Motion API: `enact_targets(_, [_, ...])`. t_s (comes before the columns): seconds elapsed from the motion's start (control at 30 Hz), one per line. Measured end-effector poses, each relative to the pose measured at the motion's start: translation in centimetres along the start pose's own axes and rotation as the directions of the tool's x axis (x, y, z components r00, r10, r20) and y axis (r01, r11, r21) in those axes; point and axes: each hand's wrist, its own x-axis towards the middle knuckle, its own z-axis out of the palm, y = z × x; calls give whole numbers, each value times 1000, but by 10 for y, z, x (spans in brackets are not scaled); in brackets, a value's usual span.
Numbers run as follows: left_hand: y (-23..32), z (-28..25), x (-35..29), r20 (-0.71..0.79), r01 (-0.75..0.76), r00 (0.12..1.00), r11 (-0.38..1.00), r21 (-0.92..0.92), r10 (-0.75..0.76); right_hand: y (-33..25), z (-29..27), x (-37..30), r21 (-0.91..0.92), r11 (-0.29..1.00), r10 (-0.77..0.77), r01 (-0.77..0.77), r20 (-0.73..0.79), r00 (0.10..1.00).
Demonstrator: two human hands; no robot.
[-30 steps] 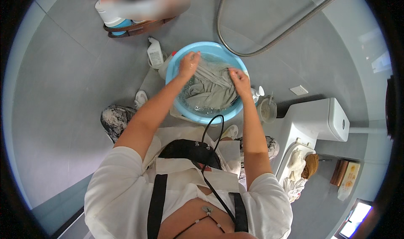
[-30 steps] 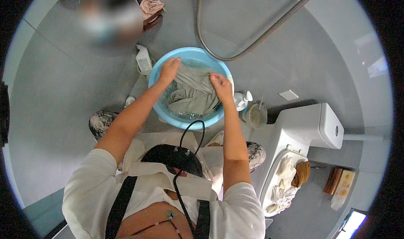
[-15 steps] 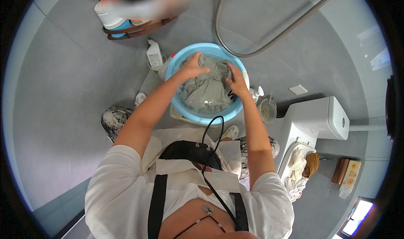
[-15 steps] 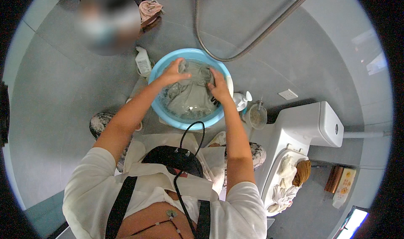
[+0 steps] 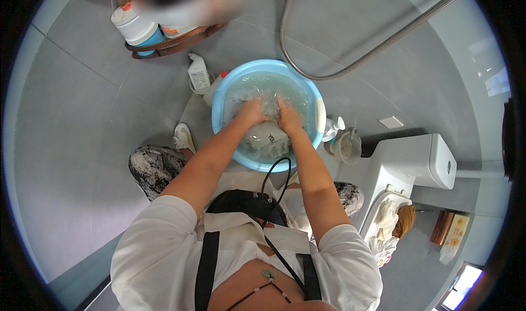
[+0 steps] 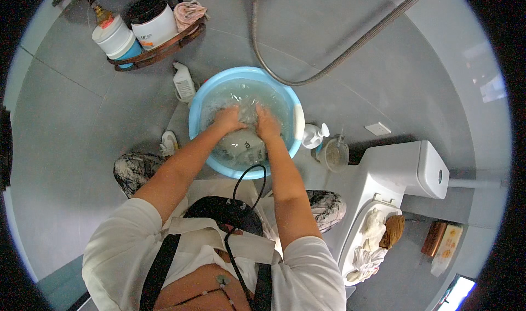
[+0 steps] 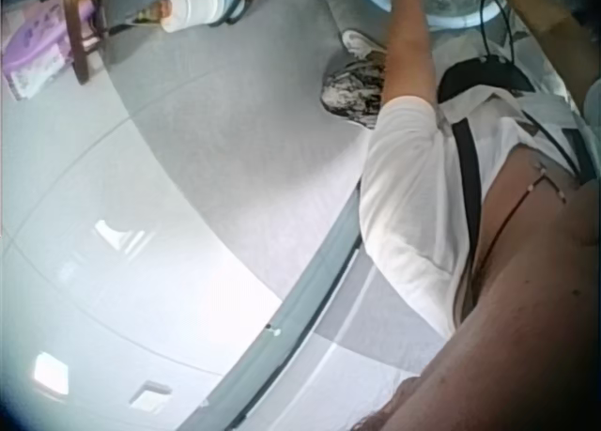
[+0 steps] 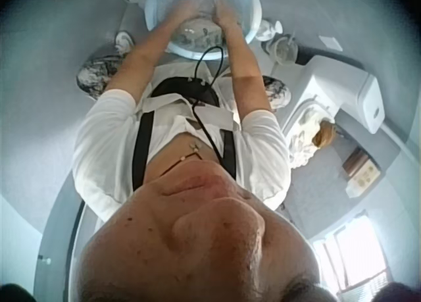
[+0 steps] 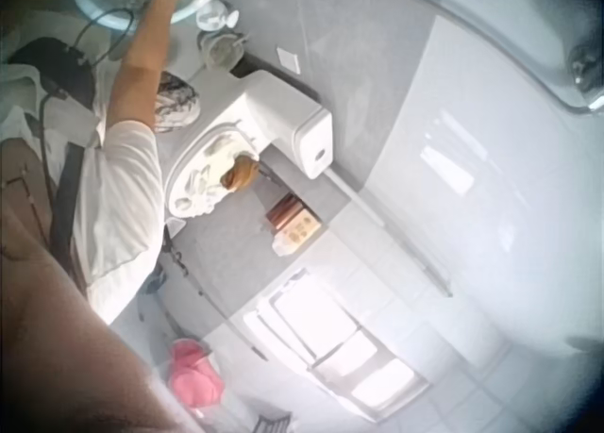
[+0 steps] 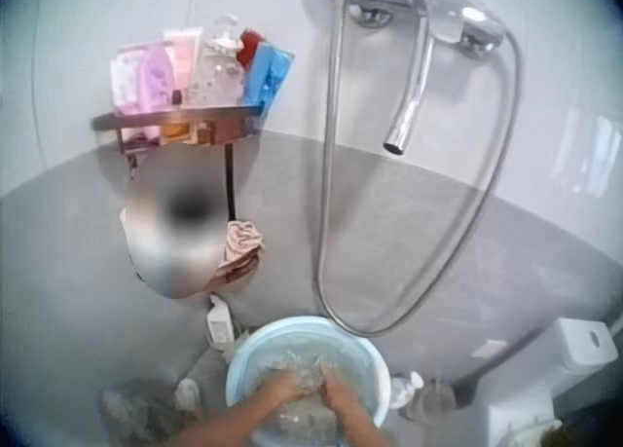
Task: The person washes clothes in a plastic basin filled with soapy water, rubbing and wringing a brown garment and a gray patterned garment one at a time by hand.
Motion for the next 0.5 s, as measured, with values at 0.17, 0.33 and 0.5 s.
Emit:
enact_targets(0.17, [-17,6,0,64,125,991,981,-146,-116,9,10,4,88,996,-14,26,-133,991])
enact_targets(0.33, [-12,-16,-25,-337,-230,884,929,291,325,19,-37,6,243,970,-38,-1,153,988])
enact_targets(0.5, [-15,-44,-18,-185,-110,982,681,-724,-39,41,-54,7,418,907,-149,48,213,966])
